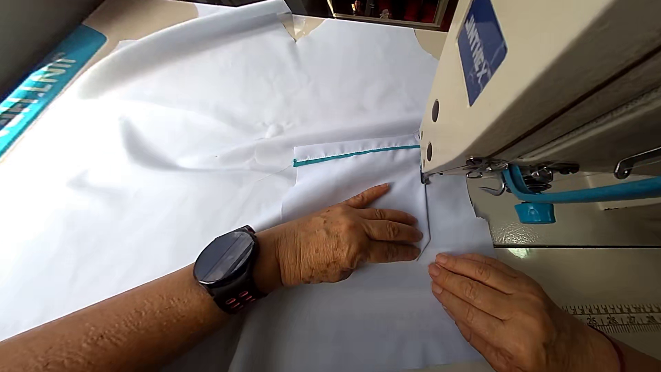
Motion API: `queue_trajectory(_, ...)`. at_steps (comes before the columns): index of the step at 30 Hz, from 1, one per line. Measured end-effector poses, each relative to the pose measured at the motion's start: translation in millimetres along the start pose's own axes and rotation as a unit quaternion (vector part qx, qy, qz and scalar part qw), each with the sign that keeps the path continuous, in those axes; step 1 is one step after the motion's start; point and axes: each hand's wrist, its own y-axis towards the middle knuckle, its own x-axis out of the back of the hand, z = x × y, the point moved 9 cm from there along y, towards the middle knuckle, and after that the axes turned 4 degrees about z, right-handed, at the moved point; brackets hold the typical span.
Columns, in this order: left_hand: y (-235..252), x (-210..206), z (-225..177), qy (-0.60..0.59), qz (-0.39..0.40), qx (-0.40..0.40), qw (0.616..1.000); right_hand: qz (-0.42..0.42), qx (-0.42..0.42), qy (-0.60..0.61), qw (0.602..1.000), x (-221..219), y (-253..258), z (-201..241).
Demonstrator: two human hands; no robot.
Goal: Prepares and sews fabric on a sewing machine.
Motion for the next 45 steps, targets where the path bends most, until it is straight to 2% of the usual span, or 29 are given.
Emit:
queue_trajectory(11, 17, 32, 32, 0.064, -0.042, -0.010, 0.997, 0.003, -0.001, -0.026, 1.000, 0, 27, -41)
queue_trajectory(24, 18, 27, 53, 0.042, -0.055, 0.000, 0.998, 0.001, -0.004, -0.047, 0.999, 1, 32, -60)
queue_trajectory(32, 18, 23, 54, 0.039, -0.047, -0.001, 0.998, -0.004, -0.050, -0.086, 0.995, 3, 24, -53)
queue_trajectory(40, 20, 24, 55, 0.038, -0.046, 0.012, 0.998, -0.002, -0.105, -0.107, 0.989, 21, -9, -54)
queue_trajectory(45, 20, 24, 56, 0.035, -0.037, 0.012, 0.999, -0.029, -0.123, -0.077, 0.989, 38, -30, -47)
